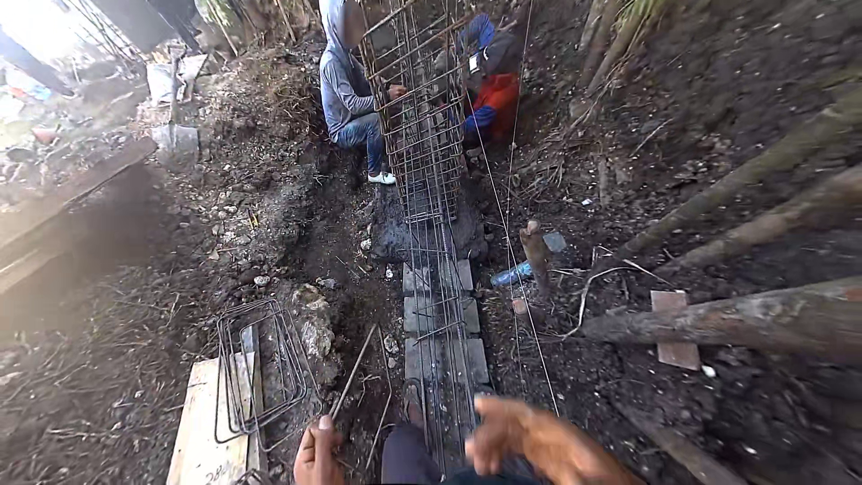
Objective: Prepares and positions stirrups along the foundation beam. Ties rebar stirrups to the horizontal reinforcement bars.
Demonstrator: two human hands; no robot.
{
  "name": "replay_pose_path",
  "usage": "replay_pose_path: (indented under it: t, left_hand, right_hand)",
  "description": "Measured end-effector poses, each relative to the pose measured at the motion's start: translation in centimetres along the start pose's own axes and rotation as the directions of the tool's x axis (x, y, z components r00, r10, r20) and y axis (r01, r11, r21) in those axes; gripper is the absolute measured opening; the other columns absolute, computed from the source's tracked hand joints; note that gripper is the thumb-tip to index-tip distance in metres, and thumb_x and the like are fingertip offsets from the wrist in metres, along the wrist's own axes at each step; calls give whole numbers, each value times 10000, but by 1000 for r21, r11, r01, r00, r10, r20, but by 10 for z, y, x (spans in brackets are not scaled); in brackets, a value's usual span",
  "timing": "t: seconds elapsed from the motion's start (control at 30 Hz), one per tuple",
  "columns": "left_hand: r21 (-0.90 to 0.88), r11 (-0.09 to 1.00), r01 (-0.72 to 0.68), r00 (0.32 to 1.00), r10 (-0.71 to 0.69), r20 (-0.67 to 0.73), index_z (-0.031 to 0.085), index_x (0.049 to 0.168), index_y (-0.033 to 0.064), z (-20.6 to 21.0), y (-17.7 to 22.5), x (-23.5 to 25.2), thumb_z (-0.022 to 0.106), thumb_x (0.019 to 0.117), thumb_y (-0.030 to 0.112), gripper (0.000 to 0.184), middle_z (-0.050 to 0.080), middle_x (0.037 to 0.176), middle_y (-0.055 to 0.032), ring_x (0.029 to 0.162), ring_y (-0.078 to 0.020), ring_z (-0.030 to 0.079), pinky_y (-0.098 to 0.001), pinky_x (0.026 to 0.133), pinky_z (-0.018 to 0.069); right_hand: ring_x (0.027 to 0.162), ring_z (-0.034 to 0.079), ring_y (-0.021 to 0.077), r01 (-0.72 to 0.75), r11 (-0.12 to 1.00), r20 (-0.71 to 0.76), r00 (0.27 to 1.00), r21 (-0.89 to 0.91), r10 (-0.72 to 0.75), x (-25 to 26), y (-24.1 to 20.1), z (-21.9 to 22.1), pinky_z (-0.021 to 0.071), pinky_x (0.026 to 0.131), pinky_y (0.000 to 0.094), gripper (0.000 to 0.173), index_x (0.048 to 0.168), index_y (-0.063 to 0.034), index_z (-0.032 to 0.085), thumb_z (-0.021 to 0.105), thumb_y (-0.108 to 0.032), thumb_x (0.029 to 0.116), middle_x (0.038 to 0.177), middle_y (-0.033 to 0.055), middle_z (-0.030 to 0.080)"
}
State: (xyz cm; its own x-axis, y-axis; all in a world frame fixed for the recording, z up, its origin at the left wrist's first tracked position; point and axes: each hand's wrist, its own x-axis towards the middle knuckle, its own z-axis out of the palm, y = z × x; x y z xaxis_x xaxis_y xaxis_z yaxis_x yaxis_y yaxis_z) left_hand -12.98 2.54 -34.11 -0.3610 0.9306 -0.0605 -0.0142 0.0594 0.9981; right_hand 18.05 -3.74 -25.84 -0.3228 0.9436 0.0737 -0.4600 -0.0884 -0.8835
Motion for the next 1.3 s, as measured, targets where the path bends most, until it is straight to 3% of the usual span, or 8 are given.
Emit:
replay_pose_path:
  t: [0.17,0.37,0.5,0.77,0.93,1.07,1.23,1.3]
  left_hand:
    - [125,991,45,988,-63,144,600,787,96,0,-6,7,503,978,100,215,635,683,81,645,-1,610,-194,662,533]
    - [161,969,189,865,-242,439,634,917,28,-35,-34,34,509,992,98,162,712,810,-6,691,-38,636,-206,656,526]
    - [218,960,174,724,-275,633,630,904,23,-47,-36,35,514,988,118,172,690,850,-9,766,-57,645,-263,741,547]
    - [267,963,41,486,-253,837,667,922,-17,-30,-16,3,590,992,181,224,616,922,-77,830,-115,599,-313,769,529]
    - [344,938,-32,598,-257,759,714,941,-24,-3,-13,-25,623,980,178,225,652,931,-105,864,-154,626,-336,797,539]
    - [434,901,-8,783,-264,563,741,919,-7,5,-15,-56,679,937,143,163,675,908,-96,813,-140,642,-322,757,555]
    - [494,834,-246,818,-95,567,782,908,-5,8,-20,-104,742,901,162,172,730,870,-122,818,-180,710,-364,799,605]
    - [485,839,-249,818,-86,569,782,896,-7,8,-21,-124,758,889,155,165,736,860,-120,814,-164,718,-341,803,609]
  right_hand:
    - [1126,669,259,-510,845,-550,758,-162,352,-16,103,-48,572,910,432,642,1495,-18,459,612,-325,952,1316,149,650]
    - [1146,664,348,-788,610,-755,447,-79,480,-22,190,-19,534,977,513,475,1450,2,523,605,-212,1033,1329,236,638]
    - [1217,644,346,-809,554,-713,506,-197,486,-14,204,22,500,1076,501,514,1462,10,522,626,-216,1013,1354,238,628]
    - [1226,615,371,-673,655,-844,527,-343,99,6,186,26,577,926,523,929,1635,-92,244,757,-181,865,1574,218,408]
    - [1267,587,398,-647,706,-817,550,-288,172,-1,179,6,544,992,532,912,1619,-62,274,772,-193,867,1568,251,405]
    - [1187,642,324,-559,824,-701,551,93,453,-4,157,13,548,947,495,455,1464,3,476,502,-243,1082,1394,212,591]
    - [791,726,243,-320,794,-606,519,516,603,30,129,33,606,747,403,358,1336,21,486,361,-248,1136,906,146,712]
    - [474,528,145,-285,758,-620,444,587,647,49,125,44,546,509,328,320,1176,-5,572,349,-231,1136,604,9,474]
